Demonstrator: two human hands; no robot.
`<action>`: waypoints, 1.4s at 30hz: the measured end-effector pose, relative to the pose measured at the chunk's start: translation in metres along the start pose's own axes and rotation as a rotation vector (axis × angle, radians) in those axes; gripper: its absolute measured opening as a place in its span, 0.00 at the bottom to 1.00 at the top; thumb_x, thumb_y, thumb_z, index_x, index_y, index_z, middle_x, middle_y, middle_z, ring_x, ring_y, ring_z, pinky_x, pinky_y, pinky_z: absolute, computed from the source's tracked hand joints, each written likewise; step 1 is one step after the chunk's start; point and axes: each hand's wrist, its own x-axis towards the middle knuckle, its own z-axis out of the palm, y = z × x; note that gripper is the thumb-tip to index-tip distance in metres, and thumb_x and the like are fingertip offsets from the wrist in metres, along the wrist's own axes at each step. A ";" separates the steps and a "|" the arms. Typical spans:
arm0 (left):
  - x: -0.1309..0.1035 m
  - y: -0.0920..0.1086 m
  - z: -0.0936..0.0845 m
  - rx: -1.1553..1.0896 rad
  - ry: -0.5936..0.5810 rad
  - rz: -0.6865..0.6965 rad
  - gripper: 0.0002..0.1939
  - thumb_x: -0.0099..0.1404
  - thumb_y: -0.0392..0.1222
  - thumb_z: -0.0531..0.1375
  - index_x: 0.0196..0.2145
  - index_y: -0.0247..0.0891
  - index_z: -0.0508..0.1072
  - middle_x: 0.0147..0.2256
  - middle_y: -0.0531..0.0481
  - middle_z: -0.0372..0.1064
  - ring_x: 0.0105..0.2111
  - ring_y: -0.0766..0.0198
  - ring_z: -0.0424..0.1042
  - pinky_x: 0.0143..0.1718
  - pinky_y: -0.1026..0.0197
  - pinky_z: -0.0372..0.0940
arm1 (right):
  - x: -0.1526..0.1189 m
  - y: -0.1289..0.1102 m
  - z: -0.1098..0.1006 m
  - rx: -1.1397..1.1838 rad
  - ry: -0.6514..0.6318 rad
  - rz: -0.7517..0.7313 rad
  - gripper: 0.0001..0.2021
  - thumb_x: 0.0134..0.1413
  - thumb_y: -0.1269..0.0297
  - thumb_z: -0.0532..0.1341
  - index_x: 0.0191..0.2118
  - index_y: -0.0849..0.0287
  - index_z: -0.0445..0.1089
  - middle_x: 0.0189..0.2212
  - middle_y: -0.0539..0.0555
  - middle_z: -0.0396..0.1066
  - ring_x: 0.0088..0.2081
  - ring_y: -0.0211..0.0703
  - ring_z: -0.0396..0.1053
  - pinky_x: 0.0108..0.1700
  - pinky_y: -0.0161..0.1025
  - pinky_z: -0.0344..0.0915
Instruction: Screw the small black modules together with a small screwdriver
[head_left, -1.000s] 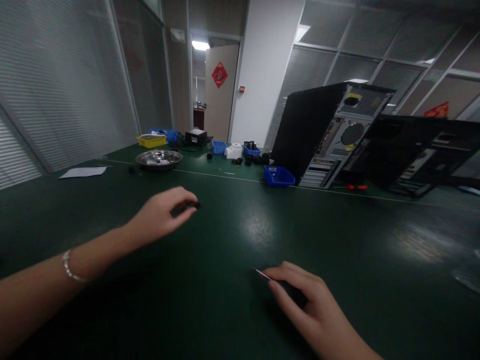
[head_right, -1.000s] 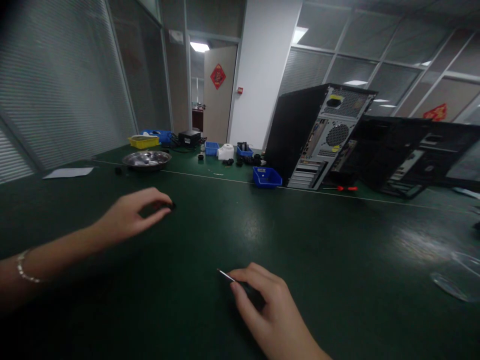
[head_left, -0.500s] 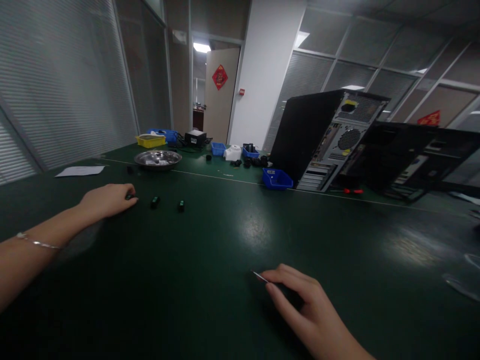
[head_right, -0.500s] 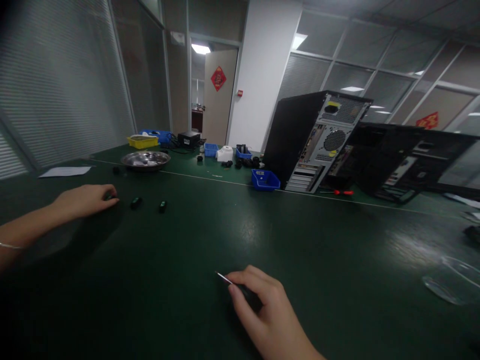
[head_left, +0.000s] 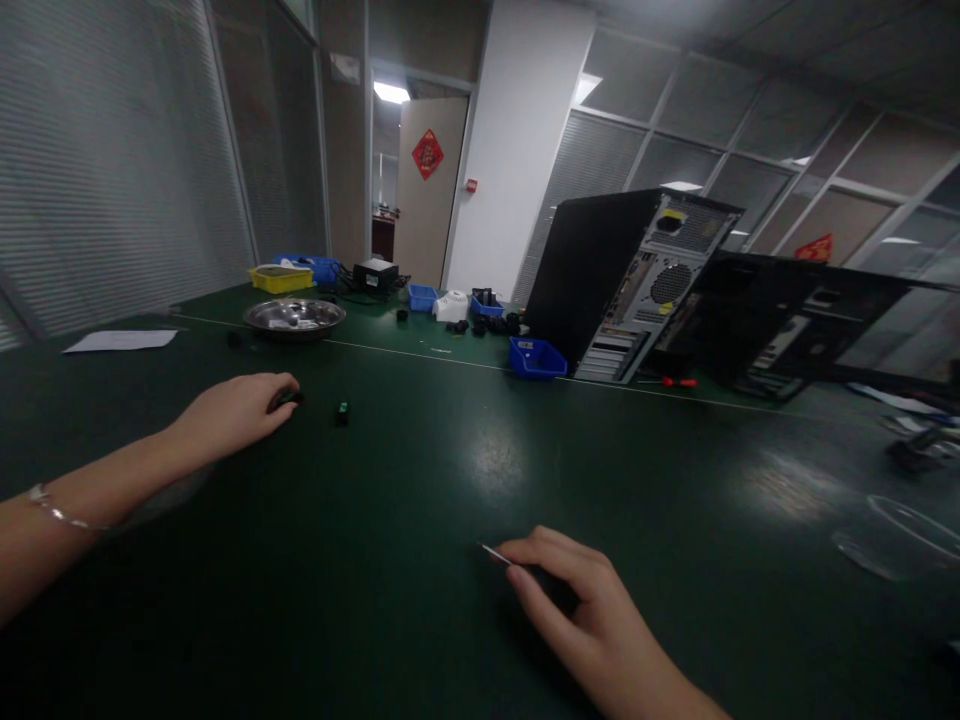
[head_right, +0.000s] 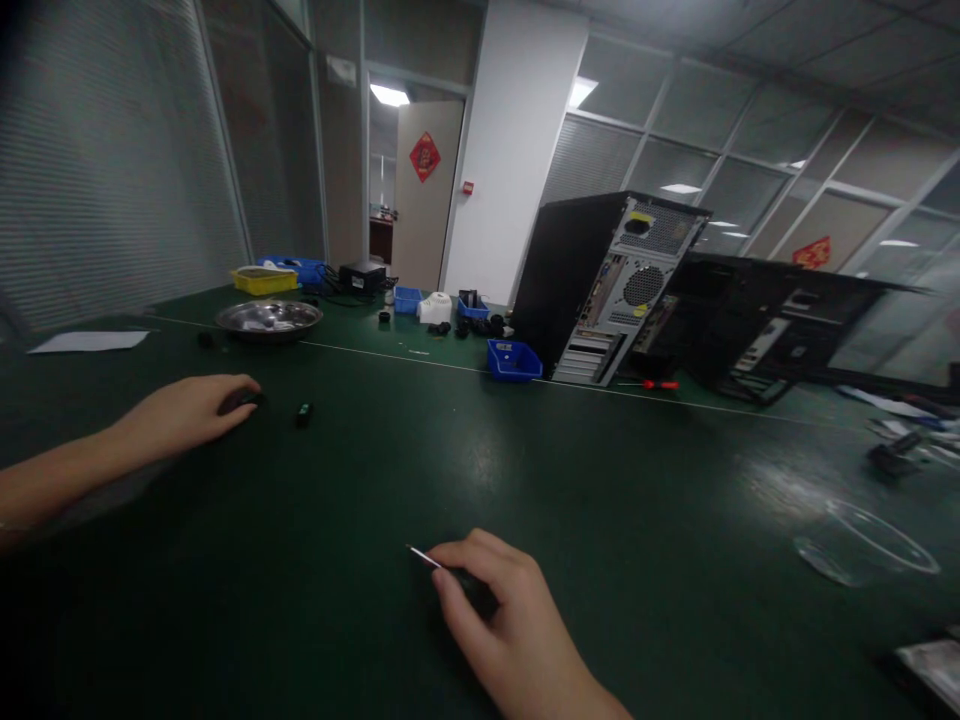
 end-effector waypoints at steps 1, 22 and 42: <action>0.001 0.003 -0.003 -0.015 0.005 0.009 0.18 0.74 0.37 0.49 0.53 0.25 0.70 0.41 0.47 0.71 0.40 0.53 0.71 0.37 0.59 0.63 | 0.001 0.000 0.000 0.007 -0.006 0.000 0.11 0.68 0.64 0.56 0.47 0.55 0.76 0.36 0.53 0.75 0.38 0.44 0.73 0.39 0.37 0.66; -0.089 0.146 0.034 -0.497 -0.318 0.766 0.10 0.65 0.28 0.62 0.42 0.40 0.72 0.39 0.51 0.72 0.39 0.60 0.70 0.37 0.62 0.61 | 0.002 -0.001 0.002 0.042 -0.041 -0.050 0.11 0.67 0.68 0.57 0.48 0.56 0.76 0.36 0.54 0.74 0.37 0.43 0.72 0.39 0.37 0.66; -0.096 0.152 0.033 -0.634 -0.357 0.650 0.17 0.66 0.30 0.60 0.51 0.43 0.72 0.43 0.48 0.71 0.42 0.57 0.71 0.43 0.59 0.64 | 0.000 -0.011 -0.014 -0.148 -0.197 -0.092 0.16 0.66 0.71 0.58 0.54 0.49 0.74 0.44 0.53 0.70 0.40 0.42 0.70 0.43 0.37 0.68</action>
